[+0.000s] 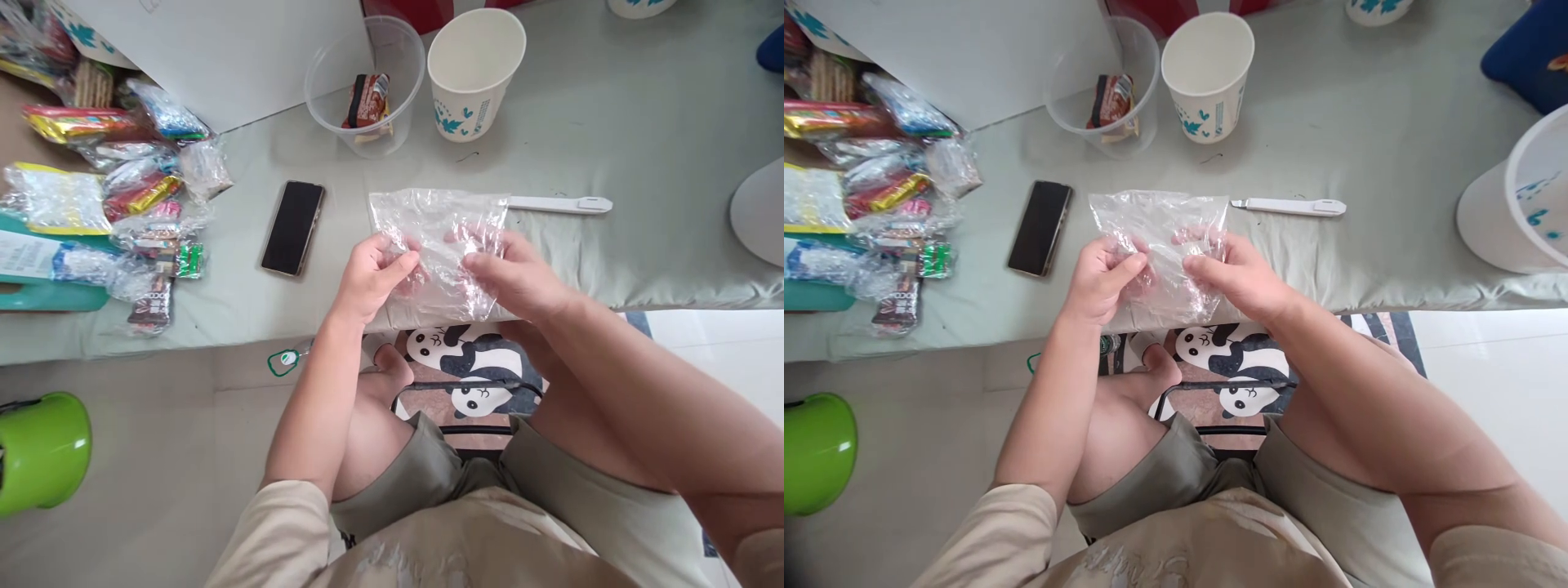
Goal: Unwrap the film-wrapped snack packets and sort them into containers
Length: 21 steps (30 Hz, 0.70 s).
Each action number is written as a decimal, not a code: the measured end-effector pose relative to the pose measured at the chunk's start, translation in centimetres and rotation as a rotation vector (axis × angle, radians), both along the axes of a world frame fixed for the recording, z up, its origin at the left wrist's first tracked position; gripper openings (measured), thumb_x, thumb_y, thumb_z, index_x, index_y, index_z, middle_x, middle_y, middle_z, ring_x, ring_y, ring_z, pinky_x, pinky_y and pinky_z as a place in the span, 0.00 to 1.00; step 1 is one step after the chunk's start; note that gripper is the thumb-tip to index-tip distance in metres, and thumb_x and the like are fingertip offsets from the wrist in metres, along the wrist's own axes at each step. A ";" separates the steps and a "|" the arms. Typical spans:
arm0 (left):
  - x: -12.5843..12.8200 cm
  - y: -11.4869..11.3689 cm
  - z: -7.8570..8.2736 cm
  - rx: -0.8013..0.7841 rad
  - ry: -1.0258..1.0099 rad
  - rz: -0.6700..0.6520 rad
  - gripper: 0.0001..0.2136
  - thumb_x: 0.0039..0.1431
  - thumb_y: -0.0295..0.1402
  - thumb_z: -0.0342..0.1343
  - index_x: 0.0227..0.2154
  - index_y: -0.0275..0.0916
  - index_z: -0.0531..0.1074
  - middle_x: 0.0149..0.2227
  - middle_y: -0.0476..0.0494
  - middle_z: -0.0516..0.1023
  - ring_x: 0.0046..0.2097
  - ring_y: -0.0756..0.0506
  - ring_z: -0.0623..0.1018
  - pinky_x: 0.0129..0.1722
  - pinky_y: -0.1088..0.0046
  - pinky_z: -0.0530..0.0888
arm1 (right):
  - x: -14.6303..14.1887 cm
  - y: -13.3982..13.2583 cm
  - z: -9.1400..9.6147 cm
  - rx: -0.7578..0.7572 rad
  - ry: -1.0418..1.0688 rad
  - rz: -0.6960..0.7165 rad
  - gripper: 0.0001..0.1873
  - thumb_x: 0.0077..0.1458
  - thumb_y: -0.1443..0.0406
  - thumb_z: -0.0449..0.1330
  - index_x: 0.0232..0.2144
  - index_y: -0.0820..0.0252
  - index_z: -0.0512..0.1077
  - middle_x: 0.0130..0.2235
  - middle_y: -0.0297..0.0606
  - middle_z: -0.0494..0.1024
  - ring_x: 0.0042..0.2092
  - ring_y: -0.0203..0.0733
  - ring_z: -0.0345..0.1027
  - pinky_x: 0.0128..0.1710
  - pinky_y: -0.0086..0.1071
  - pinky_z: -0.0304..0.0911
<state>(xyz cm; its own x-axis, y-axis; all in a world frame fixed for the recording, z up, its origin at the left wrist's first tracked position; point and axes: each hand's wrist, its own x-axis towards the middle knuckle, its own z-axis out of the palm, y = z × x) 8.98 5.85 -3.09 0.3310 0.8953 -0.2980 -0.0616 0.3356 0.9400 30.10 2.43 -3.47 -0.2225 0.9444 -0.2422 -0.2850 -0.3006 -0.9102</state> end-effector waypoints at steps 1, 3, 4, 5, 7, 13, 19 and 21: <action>-0.1 -0.1 0.1 0.010 0.014 -0.009 0.20 0.48 0.47 0.74 0.37 0.41 0.76 0.22 0.53 0.80 0.22 0.49 0.80 0.18 0.79 0.72 | 0.1 0.0 -0.1 0.023 -0.047 0.001 0.21 0.48 0.52 0.75 0.38 0.55 0.75 0.26 0.28 0.68 0.26 0.32 0.61 0.26 0.30 0.56; -0.3 -0.1 0.1 0.021 0.005 -0.006 0.17 0.52 0.46 0.71 0.37 0.42 0.75 0.19 0.55 0.78 0.18 0.49 0.77 0.15 0.79 0.70 | 0.1 0.1 -0.2 0.070 -0.108 -0.033 0.18 0.51 0.53 0.74 0.36 0.55 0.75 0.23 0.27 0.64 0.24 0.30 0.55 0.24 0.29 0.51; -0.3 -0.1 0.1 0.030 -0.012 0.008 0.15 0.53 0.45 0.70 0.37 0.42 0.74 0.18 0.56 0.77 0.17 0.50 0.76 0.14 0.79 0.69 | 0.1 0.1 -0.2 0.087 -0.113 -0.053 0.17 0.52 0.53 0.74 0.36 0.55 0.75 0.22 0.26 0.62 0.23 0.30 0.53 0.24 0.29 0.49; -0.3 -0.1 0.1 0.040 -0.032 0.027 0.13 0.53 0.42 0.68 0.36 0.43 0.74 0.17 0.58 0.75 0.16 0.50 0.74 0.14 0.80 0.68 | 0.1 0.2 -0.2 0.097 -0.103 -0.065 0.16 0.52 0.54 0.73 0.36 0.54 0.74 0.21 0.25 0.62 0.23 0.30 0.52 0.23 0.29 0.48; -0.3 0.0 0.2 0.041 -0.072 0.070 0.10 0.53 0.38 0.66 0.35 0.44 0.72 0.16 0.60 0.73 0.15 0.51 0.72 0.14 0.80 0.68 | 0.1 0.3 -0.1 0.102 -0.065 -0.087 0.15 0.52 0.55 0.72 0.38 0.52 0.74 0.21 0.25 0.62 0.22 0.31 0.52 0.23 0.29 0.49; -0.4 0.8 0.5 -0.030 -0.092 0.107 0.08 0.51 0.39 0.60 0.27 0.43 0.68 0.22 0.54 0.71 0.21 0.52 0.70 0.17 0.78 0.70 | 0.2 0.2 0.4 0.107 -0.061 -0.180 0.14 0.52 0.53 0.67 0.29 0.54 0.71 0.24 0.31 0.67 0.25 0.34 0.56 0.25 0.31 0.55; -0.8 1.2 -0.5 0.067 0.060 0.099 0.11 0.46 0.35 0.66 0.32 0.42 0.72 0.35 0.48 0.74 0.31 0.52 0.72 0.25 0.79 0.70 | 1.4 0.0 0.4 0.238 -0.441 -0.069 0.18 0.59 0.50 0.61 0.27 0.56 0.75 0.35 0.41 0.76 0.37 0.42 0.68 0.41 0.39 0.68; -0.9 1.0 -0.6 0.189 0.108 0.100 0.14 0.42 0.28 0.66 0.34 0.42 0.74 0.39 0.48 0.75 0.34 0.52 0.73 0.28 0.80 0.71 | 1.7 0.2 0.2 0.291 -0.572 -0.109 0.10 0.53 0.58 0.69 0.29 0.56 0.75 0.40 0.42 0.76 0.45 0.46 0.71 0.48 0.40 0.69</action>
<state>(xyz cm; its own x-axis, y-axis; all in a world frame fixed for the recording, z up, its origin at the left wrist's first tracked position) 8.12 6.80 -3.70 0.2136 0.9652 -0.1510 0.0182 0.1506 0.9884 31.77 2.60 -3.25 -0.0335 0.9991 -0.0248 0.2536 -0.0155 -0.9672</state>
